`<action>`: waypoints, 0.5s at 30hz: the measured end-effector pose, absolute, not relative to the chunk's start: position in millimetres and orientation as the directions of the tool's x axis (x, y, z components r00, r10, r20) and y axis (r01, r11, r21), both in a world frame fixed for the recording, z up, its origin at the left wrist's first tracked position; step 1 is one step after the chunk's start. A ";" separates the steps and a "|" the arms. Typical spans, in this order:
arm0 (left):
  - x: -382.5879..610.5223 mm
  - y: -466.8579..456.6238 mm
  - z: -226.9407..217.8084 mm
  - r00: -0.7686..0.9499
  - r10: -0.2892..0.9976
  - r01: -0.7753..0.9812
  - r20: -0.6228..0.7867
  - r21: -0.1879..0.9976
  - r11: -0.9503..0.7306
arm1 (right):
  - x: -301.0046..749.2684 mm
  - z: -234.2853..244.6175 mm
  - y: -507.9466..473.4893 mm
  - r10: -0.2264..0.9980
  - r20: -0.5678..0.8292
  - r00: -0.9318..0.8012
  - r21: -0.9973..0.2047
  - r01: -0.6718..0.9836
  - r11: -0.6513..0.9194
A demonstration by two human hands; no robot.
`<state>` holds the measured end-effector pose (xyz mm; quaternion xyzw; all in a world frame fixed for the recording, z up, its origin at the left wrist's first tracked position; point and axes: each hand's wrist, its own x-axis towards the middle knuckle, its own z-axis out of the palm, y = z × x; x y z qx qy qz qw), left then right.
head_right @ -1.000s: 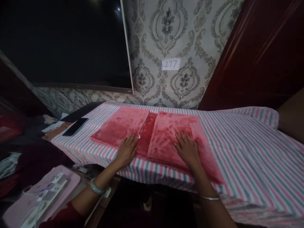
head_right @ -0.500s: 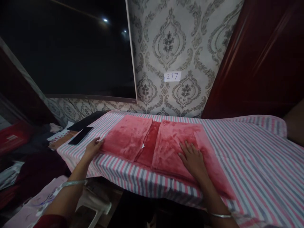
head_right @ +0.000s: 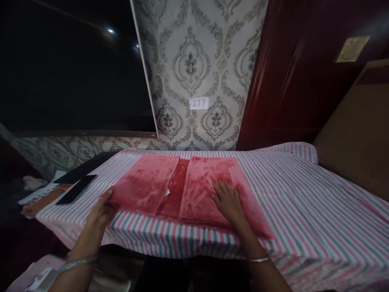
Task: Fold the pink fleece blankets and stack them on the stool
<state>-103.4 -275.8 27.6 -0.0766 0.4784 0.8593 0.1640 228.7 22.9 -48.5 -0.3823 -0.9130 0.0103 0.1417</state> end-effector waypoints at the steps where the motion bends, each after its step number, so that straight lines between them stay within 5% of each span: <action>1: -100.9 -272.2 28.4 -0.930 0.212 -0.365 -0.299 0.802 -0.473 | 228.6 -48.0 22.3 0.700 0.253 -0.667 -0.131 0.694 0.708; 10: -84.0 -235.6 53.5 -0.983 0.070 -0.186 -0.172 0.885 -0.426 | 227.9 -42.1 18.9 0.699 0.246 -0.672 -0.159 0.683 0.713; 15: -65.1 -204.8 94.1 -0.984 0.170 -0.023 0.046 0.924 -0.381 | 227.7 -39.9 17.0 0.702 0.253 -0.665 -0.199 0.675 0.711</action>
